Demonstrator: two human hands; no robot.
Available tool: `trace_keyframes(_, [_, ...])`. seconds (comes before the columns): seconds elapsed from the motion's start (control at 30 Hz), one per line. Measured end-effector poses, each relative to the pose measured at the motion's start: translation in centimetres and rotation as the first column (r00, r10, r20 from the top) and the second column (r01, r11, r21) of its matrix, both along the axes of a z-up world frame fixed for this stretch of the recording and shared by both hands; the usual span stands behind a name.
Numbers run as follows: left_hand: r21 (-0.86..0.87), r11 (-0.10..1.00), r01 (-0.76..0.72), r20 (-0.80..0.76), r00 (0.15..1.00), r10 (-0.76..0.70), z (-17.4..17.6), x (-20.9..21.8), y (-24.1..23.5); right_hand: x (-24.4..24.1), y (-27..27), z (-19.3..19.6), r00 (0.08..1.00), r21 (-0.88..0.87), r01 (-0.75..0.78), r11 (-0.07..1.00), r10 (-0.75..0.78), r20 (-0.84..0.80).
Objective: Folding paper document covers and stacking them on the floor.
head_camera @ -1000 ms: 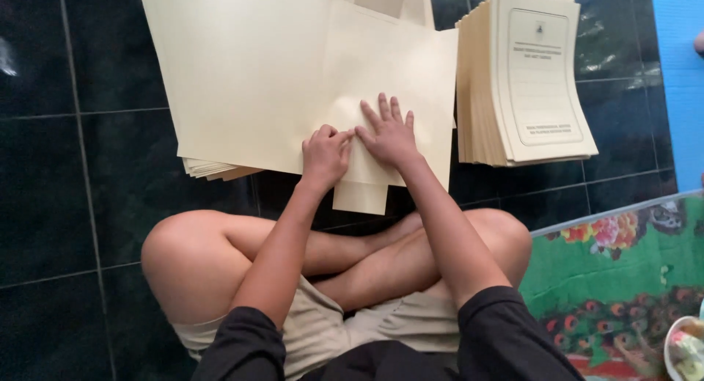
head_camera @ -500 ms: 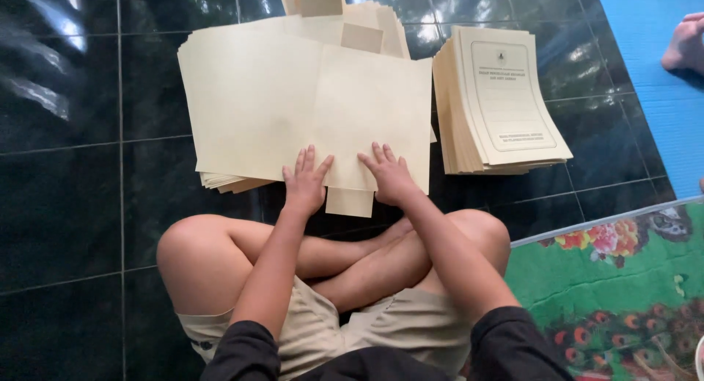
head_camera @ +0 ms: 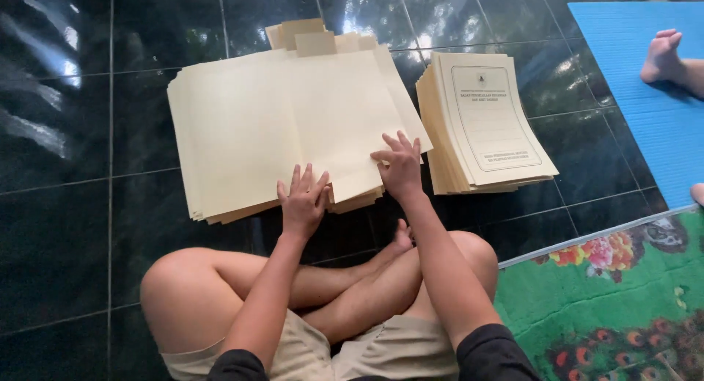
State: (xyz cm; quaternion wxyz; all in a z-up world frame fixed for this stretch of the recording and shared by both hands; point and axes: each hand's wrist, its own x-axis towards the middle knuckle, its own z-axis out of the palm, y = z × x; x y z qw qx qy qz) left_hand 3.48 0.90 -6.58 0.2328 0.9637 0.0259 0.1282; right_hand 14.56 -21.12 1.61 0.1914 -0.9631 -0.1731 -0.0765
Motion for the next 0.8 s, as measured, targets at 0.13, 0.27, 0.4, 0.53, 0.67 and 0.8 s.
trace_keyframes(0.13, [-0.025, 0.999, 0.024, -0.023, 0.999, -0.025, -0.1, 0.8, 0.0, 2.9, -0.3, -2.2, 0.997, -0.04, 0.008, 0.999, -0.011, -0.077])
trace_keyframes(0.27, [-0.127, 0.992, 0.011, -0.09, 0.996, -0.023, 0.3, 1.6, -0.4, 5.0, -0.5, -5.4, 0.975, -0.092, -0.009, 0.996, -0.012, -0.222])
trace_keyframes(0.4, [-0.184, 0.981, -0.056, -0.152, 0.988, 0.028, 0.0, 2.6, -0.3, 6.3, 0.1, -7.2, 0.956, -0.103, -0.056, 0.993, 0.024, -0.292])
trace_keyframes(0.53, [-0.17, 0.983, -0.073, -0.182, 0.982, 0.041, 0.4, 3.1, -0.5, 6.3, 0.6, -6.7, 0.919, -0.157, -0.115, 0.981, 0.045, -0.392])
trace_keyframes(0.67, [-0.164, 0.982, -0.096, -0.148, 0.986, 0.071, 0.8, 3.2, -0.5, 4.4, 0.4, -1.3, 0.843, -0.085, -0.113, 0.99, 0.05, -0.535])
trace_keyframes(0.8, [-0.217, 0.975, -0.044, 0.027, 0.998, 0.051, 1.3, 3.0, -0.9, 3.0, -2.1, 2.7, 0.736, 0.035, -0.008, 0.999, 0.03, -0.676])
